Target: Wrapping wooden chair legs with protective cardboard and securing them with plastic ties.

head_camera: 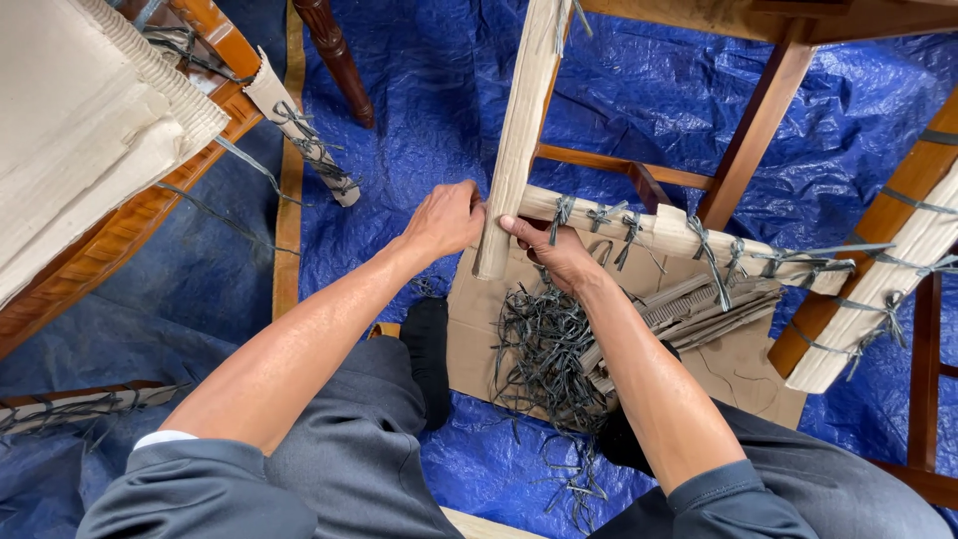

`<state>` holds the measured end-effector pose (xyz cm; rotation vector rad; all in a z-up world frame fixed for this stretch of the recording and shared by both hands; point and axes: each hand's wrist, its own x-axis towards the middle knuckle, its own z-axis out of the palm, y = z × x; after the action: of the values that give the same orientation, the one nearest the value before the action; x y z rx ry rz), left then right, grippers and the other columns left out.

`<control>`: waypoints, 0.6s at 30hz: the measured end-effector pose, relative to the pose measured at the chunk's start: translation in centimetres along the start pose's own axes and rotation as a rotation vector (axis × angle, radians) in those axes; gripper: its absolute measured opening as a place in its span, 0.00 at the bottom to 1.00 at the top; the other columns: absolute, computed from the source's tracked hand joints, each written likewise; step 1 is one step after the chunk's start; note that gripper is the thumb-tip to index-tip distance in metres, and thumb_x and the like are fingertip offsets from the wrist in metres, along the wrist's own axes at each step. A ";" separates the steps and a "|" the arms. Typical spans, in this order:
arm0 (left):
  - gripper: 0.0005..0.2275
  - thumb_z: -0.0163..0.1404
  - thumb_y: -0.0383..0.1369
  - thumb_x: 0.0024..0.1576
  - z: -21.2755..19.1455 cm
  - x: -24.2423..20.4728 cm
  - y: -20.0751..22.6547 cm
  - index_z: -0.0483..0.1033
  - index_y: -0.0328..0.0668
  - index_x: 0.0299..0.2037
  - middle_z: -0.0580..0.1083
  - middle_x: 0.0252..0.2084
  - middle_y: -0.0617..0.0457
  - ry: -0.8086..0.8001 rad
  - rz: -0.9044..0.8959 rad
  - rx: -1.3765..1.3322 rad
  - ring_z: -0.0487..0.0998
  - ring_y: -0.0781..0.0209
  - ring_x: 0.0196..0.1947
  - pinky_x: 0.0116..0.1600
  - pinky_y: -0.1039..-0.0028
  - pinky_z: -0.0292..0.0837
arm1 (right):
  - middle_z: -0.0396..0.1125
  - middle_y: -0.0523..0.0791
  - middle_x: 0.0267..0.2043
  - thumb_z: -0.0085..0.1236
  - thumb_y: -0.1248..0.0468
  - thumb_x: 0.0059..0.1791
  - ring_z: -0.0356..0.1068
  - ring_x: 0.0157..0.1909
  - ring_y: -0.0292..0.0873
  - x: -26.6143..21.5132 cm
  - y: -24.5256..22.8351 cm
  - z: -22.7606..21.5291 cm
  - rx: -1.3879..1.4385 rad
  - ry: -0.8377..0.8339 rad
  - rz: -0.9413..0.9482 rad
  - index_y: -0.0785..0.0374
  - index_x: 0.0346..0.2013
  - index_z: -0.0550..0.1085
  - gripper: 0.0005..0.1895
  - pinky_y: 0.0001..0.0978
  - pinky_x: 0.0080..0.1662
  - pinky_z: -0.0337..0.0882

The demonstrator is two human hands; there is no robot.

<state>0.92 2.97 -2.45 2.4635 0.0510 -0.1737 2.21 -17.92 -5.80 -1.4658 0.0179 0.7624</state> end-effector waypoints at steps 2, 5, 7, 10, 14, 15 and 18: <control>0.14 0.47 0.35 0.57 0.4 0.1 -0.1 0.78 0.28 0.40 0.78 0.37 0.30 0.012 -0.015 0.001 0.80 0.33 0.41 0.48 0.53 0.74 | 0.63 0.37 0.31 0.70 0.43 0.41 0.58 0.32 0.33 0.0 0.7 -0.1 -0.093 0.056 -0.062 0.60 0.39 0.78 0.26 0.29 0.35 0.61; 0.16 0.45 0.38 0.57 -0.6 -0.8 1.4 0.77 0.28 0.38 0.78 0.35 0.29 0.006 -0.073 -0.060 0.81 0.33 0.39 0.49 0.52 0.75 | 0.70 0.40 0.37 0.68 0.37 0.40 0.66 0.39 0.36 -0.6 0.8 0.2 -0.267 0.165 -0.158 0.62 0.42 0.79 0.33 0.32 0.42 0.69; 0.17 0.44 0.39 0.57 -0.9 -1.4 2.6 0.77 0.28 0.37 0.78 0.33 0.30 -0.020 -0.105 -0.124 0.83 0.34 0.38 0.49 0.53 0.76 | 0.74 0.42 0.40 0.67 0.35 0.39 0.72 0.43 0.38 -1.0 0.8 0.5 -0.345 0.232 -0.191 0.63 0.43 0.79 0.36 0.34 0.46 0.72; 0.17 0.44 0.40 0.58 -0.5 -1.8 2.9 0.76 0.27 0.35 0.78 0.31 0.31 -0.063 -0.081 -0.175 0.83 0.36 0.36 0.47 0.53 0.77 | 0.75 0.49 0.38 0.63 0.32 0.41 0.72 0.41 0.43 -1.3 0.8 1.2 -0.407 0.269 -0.080 0.68 0.39 0.80 0.38 0.38 0.45 0.72; 0.16 0.48 0.40 0.58 -0.3 -2.4 2.8 0.78 0.29 0.34 0.74 0.38 0.33 0.025 0.112 -0.028 0.77 0.36 0.41 0.48 0.51 0.71 | 0.73 0.43 0.37 0.67 0.41 0.45 0.71 0.39 0.36 -1.9 0.9 3.0 -0.301 0.399 -0.259 0.69 0.41 0.75 0.32 0.33 0.42 0.71; 0.15 0.48 0.40 0.58 -0.7 -2.8 3.3 0.79 0.31 0.34 0.73 0.41 0.35 0.031 0.140 0.018 0.76 0.37 0.42 0.48 0.51 0.70 | 0.74 0.42 0.34 0.64 0.45 0.47 0.69 0.35 0.34 -2.2 0.9 3.7 -0.241 0.399 -0.339 0.69 0.38 0.78 0.27 0.32 0.39 0.70; 0.13 0.47 0.38 0.58 -0.3 -2.8 2.5 0.79 0.34 0.34 0.69 0.43 0.38 0.016 0.159 0.078 0.75 0.39 0.41 0.48 0.54 0.71 | 0.68 0.42 0.27 0.59 0.52 0.53 0.61 0.28 0.33 -2.5 2.3 5.0 -0.166 0.471 -0.287 0.70 0.35 0.75 0.20 0.30 0.31 0.62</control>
<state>-1.62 1.20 -0.33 2.5335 -0.1466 -0.0883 -2.89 -14.79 -5.92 -1.7339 0.1019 0.1792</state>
